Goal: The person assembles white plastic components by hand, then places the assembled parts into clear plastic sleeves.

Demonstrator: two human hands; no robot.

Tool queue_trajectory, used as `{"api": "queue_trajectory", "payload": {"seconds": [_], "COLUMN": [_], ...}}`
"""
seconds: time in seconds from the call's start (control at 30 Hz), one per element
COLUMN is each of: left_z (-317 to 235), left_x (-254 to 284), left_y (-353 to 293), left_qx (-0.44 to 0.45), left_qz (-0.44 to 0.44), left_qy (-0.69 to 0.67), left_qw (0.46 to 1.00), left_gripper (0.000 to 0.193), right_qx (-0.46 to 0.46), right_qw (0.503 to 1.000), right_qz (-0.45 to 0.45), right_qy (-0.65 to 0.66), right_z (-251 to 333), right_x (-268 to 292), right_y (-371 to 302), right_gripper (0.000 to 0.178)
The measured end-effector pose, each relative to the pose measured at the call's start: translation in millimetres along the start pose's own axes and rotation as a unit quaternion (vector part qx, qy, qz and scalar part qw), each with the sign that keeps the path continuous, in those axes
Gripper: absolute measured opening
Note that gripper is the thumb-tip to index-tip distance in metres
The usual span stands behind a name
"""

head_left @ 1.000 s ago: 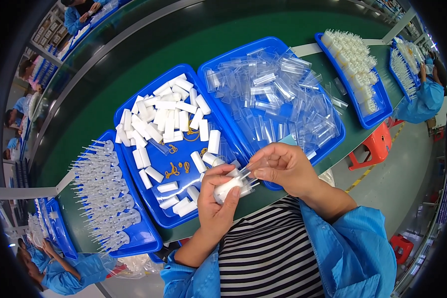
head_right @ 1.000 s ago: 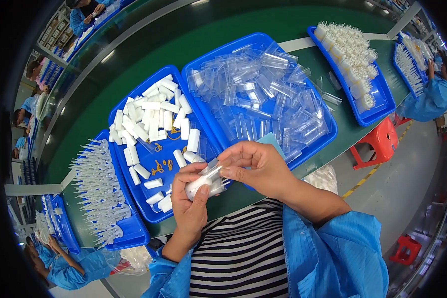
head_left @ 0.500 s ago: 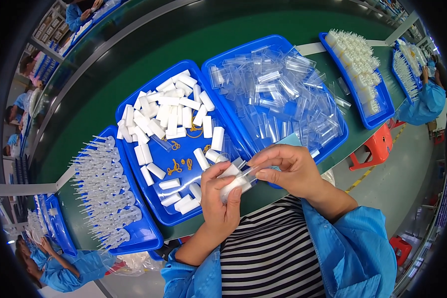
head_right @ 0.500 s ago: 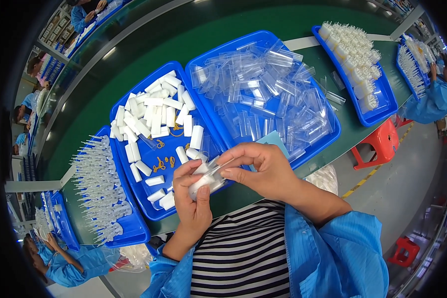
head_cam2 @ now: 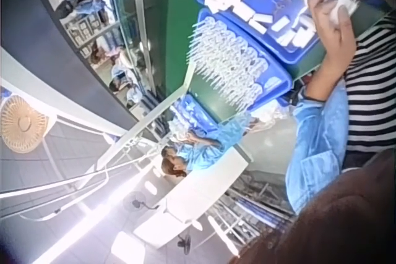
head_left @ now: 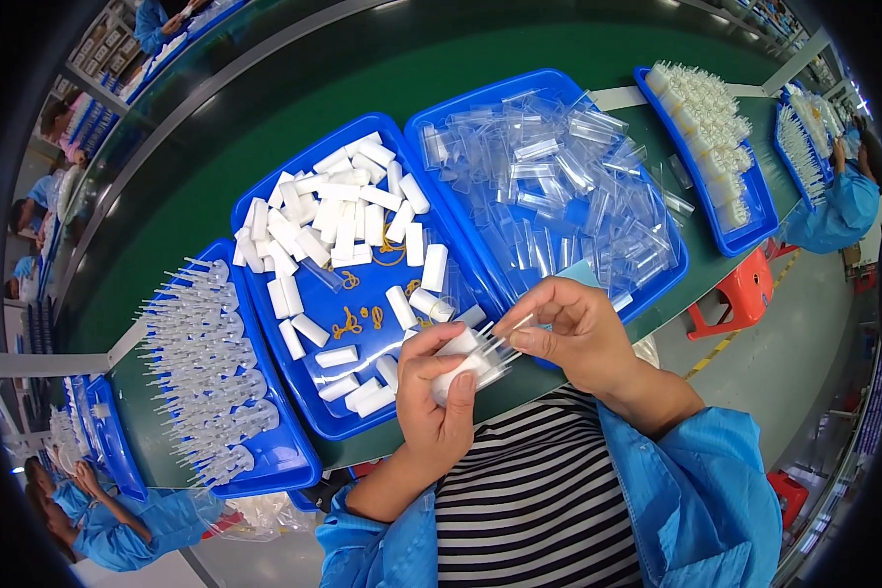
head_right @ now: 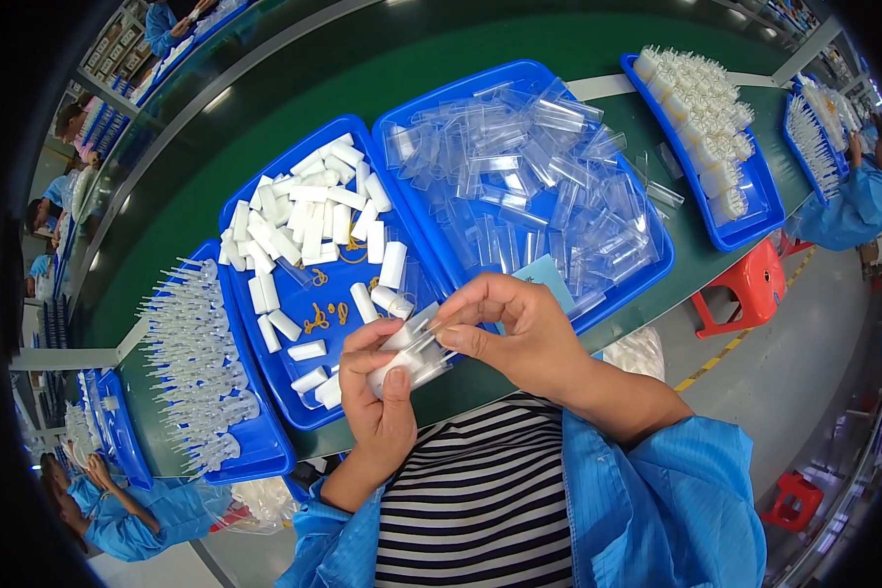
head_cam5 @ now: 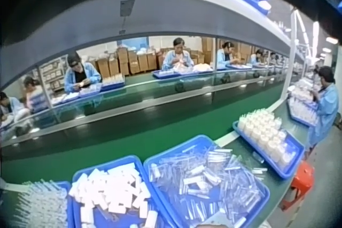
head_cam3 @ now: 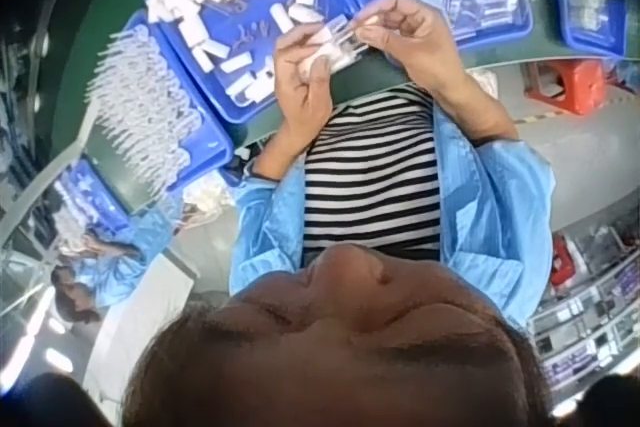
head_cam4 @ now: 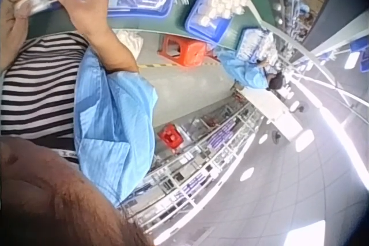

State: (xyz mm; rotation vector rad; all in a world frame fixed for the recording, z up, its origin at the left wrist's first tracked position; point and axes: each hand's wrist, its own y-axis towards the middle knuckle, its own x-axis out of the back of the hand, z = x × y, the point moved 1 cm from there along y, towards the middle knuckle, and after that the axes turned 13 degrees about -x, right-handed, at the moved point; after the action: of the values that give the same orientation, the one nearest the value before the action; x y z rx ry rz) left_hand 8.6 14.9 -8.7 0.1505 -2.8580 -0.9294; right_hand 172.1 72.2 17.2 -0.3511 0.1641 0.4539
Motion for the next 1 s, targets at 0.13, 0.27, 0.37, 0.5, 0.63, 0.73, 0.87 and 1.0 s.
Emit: {"api": "queue_trajectory", "payload": {"seconds": [0.13,0.27,0.37,0.5,0.63,0.73,0.87,1.0], "left_z": [-1.1,-3.4,-2.9,0.3,1.2,1.2,-2.1,-4.6], "left_x": [1.7,3.6,3.6,3.0,0.4,0.9,5.4,6.2], "left_y": [-3.8,-5.2,-4.6,-5.8,-5.6,-6.6,-7.3,-5.9], "left_qx": [0.0,-0.012,-0.004,0.038,0.051,0.052,0.001,-0.01], "left_qz": [0.014,0.022,0.005,-0.029,-0.05,-0.058,-0.027,-0.013], "left_qy": [0.026,0.06,0.03,-0.083,-0.13,-0.125,-0.013,0.021], "left_qw": [1.0,0.998,1.0,0.995,0.989,0.989,1.0,1.0], "left_gripper": [0.014,0.015,0.014,0.01,0.008,0.008,0.01,0.011], "right_qx": [-0.035,-0.068,-0.049,0.064,-0.025,-0.026,-0.01,-0.009], "right_qw": [0.998,0.993,0.992,0.998,0.995,0.997,1.0,0.999], "right_qz": [0.018,0.027,0.022,0.015,0.041,0.017,0.004,0.016], "right_qy": [0.051,0.096,0.113,-0.011,0.082,0.077,0.022,0.029], "right_z": [-2.9,-1.5,-4.3,-1.9,-2.5,-2.6,2.2,0.4], "right_x": [-1.3,-5.2,-8.2,-3.5,-2.4,-6.8,-9.9,-9.4], "right_y": [-0.8,-1.6,-2.8,-0.4,0.5,-2.8,-6.0,-6.5], "right_gripper": [0.018,0.017,0.017,0.017,0.018,0.018,0.018,0.018]}}
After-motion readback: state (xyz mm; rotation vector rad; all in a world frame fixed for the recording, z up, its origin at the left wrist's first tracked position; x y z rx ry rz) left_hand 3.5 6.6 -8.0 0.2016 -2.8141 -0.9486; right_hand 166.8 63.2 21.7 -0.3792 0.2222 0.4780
